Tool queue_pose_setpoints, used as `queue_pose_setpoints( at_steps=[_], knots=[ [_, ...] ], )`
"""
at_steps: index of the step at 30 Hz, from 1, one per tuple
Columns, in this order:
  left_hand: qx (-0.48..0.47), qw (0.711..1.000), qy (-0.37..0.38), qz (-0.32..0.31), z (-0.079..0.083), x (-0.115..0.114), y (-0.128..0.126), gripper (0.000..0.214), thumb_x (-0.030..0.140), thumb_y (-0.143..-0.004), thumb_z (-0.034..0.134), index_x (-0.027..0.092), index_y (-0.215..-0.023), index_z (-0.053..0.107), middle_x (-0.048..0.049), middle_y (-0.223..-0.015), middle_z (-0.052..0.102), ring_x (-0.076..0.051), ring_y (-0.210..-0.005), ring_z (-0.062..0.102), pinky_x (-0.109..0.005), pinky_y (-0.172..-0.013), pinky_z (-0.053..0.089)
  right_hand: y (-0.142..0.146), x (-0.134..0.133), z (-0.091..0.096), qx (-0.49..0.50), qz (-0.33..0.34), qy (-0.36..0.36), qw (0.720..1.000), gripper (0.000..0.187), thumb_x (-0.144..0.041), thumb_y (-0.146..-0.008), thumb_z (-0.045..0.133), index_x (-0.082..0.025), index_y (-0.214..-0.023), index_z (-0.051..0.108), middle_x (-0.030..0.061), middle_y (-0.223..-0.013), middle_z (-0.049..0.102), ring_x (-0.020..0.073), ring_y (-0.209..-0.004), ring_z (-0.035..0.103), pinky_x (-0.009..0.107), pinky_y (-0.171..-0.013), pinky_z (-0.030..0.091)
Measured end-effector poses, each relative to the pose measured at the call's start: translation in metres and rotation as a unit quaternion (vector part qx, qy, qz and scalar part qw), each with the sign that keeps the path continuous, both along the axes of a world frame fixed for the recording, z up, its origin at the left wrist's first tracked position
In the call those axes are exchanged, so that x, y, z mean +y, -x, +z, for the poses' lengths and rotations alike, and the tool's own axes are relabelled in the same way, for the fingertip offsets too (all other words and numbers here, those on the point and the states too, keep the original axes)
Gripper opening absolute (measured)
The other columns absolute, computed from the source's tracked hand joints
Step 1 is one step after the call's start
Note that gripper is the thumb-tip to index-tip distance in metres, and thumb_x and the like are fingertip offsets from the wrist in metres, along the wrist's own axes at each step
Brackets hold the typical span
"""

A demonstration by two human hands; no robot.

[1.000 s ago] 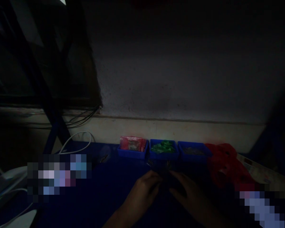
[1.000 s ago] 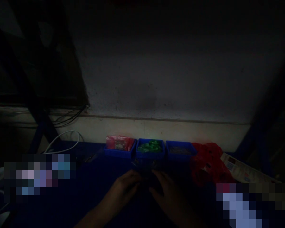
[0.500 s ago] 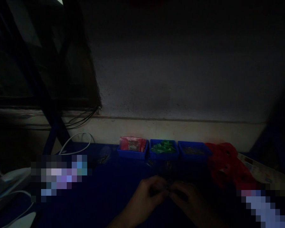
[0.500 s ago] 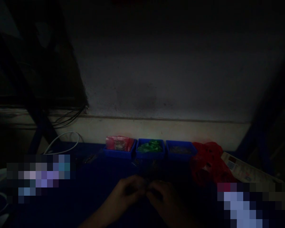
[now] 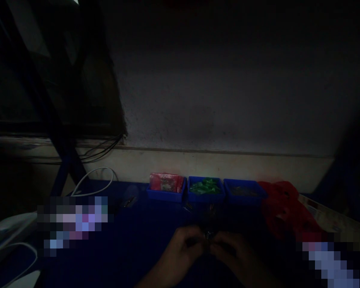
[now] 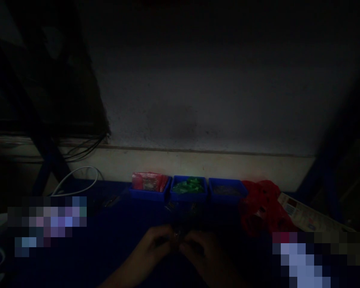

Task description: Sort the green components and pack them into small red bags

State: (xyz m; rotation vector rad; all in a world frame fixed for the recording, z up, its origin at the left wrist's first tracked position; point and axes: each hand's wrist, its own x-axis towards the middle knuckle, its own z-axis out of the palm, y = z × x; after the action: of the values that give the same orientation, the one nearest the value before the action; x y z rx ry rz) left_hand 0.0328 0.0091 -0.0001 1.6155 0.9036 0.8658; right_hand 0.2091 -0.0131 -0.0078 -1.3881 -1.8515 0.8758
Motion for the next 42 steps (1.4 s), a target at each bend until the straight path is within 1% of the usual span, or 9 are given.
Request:
queue_pose_setpoints(
  at_steps=[4,9,12,15,19,23,30,38,42],
  knots=[
    [0.008,1.000,-0.002,-0.012,0.001,0.002,-0.001,0.015,0.017,-0.075,0.053,0.012,-0.069,0.065,0.0005,-0.067,0.059,-0.013,-0.066,0.051,-0.022,-0.062,0.038,0.000,0.003,-0.001,-0.010,0.011,-0.019,1.000,0.020,-0.031,-0.084,0.050,-0.021,-0.072,0.063,-0.0002,-0.072,0.064,0.0172,-0.070,0.059,0.025,-0.065,0.043],
    [0.022,1.000,-0.001,-0.018,0.001,0.004,-0.001,0.025,0.027,-0.080,0.052,0.011,-0.066,0.066,0.0019,-0.059,0.054,-0.011,-0.058,0.046,-0.020,-0.054,0.034,0.001,0.000,-0.002,-0.020,-0.010,-0.052,0.998,0.020,-0.033,-0.085,0.047,-0.021,-0.077,0.060,0.0008,-0.076,0.062,0.0177,-0.073,0.059,0.026,-0.068,0.043],
    [0.005,1.000,0.013,-0.014,-0.002,0.006,-0.002,0.018,0.025,-0.077,0.056,0.011,-0.071,0.067,0.0013,-0.063,0.058,-0.011,-0.060,0.048,-0.021,-0.058,0.036,0.002,-0.003,0.001,-0.021,-0.018,-0.064,0.998,0.019,-0.031,-0.086,0.045,-0.021,-0.076,0.057,-0.0004,-0.074,0.061,0.0162,-0.070,0.058,0.024,-0.067,0.043],
    [-0.029,0.999,0.042,-0.013,-0.004,0.008,-0.003,0.011,0.021,-0.072,0.061,0.012,-0.077,0.067,0.0002,-0.070,0.062,-0.012,-0.064,0.051,-0.022,-0.062,0.038,0.002,-0.002,0.003,-0.029,-0.020,-0.058,0.998,0.020,-0.032,-0.086,0.044,-0.021,-0.072,0.055,-0.0007,-0.071,0.059,0.0159,-0.068,0.057,0.024,-0.065,0.042],
    [-0.048,0.998,0.050,0.000,-0.004,0.011,-0.002,0.009,0.021,-0.068,0.063,0.012,-0.068,0.063,0.0018,-0.064,0.059,-0.011,-0.060,0.049,-0.022,-0.059,0.036,0.001,0.002,0.002,-0.009,-0.007,-0.038,0.999,0.014,-0.033,-0.083,0.051,-0.021,-0.079,0.057,-0.0010,-0.075,0.060,0.0164,-0.071,0.057,0.024,-0.066,0.042],
    [-0.057,0.997,0.059,-0.003,-0.005,0.012,-0.002,0.019,0.029,-0.071,0.062,0.012,-0.063,0.059,0.0041,-0.056,0.051,-0.009,-0.054,0.043,-0.021,-0.053,0.032,0.000,0.003,0.002,0.019,-0.006,-0.028,0.999,0.010,-0.029,-0.082,0.054,-0.021,-0.078,0.058,-0.0013,-0.077,0.060,0.0161,-0.072,0.056,0.023,-0.067,0.041],
    [-0.022,0.998,0.053,-0.015,-0.004,0.011,-0.003,0.031,0.039,-0.075,0.058,0.011,-0.064,0.063,0.0024,-0.056,0.051,-0.011,-0.054,0.044,-0.022,-0.054,0.033,0.001,0.003,0.005,0.095,0.016,-0.002,0.995,0.020,-0.034,-0.086,0.048,-0.021,-0.075,0.059,-0.0037,-0.069,0.056,0.0130,-0.065,0.051,0.021,-0.058,0.038],
    [-0.029,0.997,0.071,-0.010,0.001,0.009,-0.003,0.019,0.029,-0.071,0.063,0.011,-0.076,0.069,-0.0009,-0.066,0.062,-0.011,-0.058,0.047,-0.022,-0.056,0.034,-0.001,0.006,-0.002,0.109,0.009,0.023,0.994,0.020,-0.033,-0.085,0.050,-0.019,-0.073,0.057,-0.0044,-0.065,0.053,0.0125,-0.063,0.050,0.022,-0.058,0.037],
    [-0.037,0.995,0.094,-0.014,-0.002,0.012,-0.001,0.019,0.029,-0.068,0.064,0.011,-0.069,0.068,0.0019,-0.057,0.056,-0.009,-0.053,0.043,-0.022,-0.053,0.032,-0.001,0.006,-0.001,0.094,0.011,0.016,0.995,0.022,-0.035,-0.085,0.049,-0.019,-0.074,0.058,-0.0037,-0.066,0.053,0.0130,-0.062,0.050,0.022,-0.057,0.037]
  ],
)
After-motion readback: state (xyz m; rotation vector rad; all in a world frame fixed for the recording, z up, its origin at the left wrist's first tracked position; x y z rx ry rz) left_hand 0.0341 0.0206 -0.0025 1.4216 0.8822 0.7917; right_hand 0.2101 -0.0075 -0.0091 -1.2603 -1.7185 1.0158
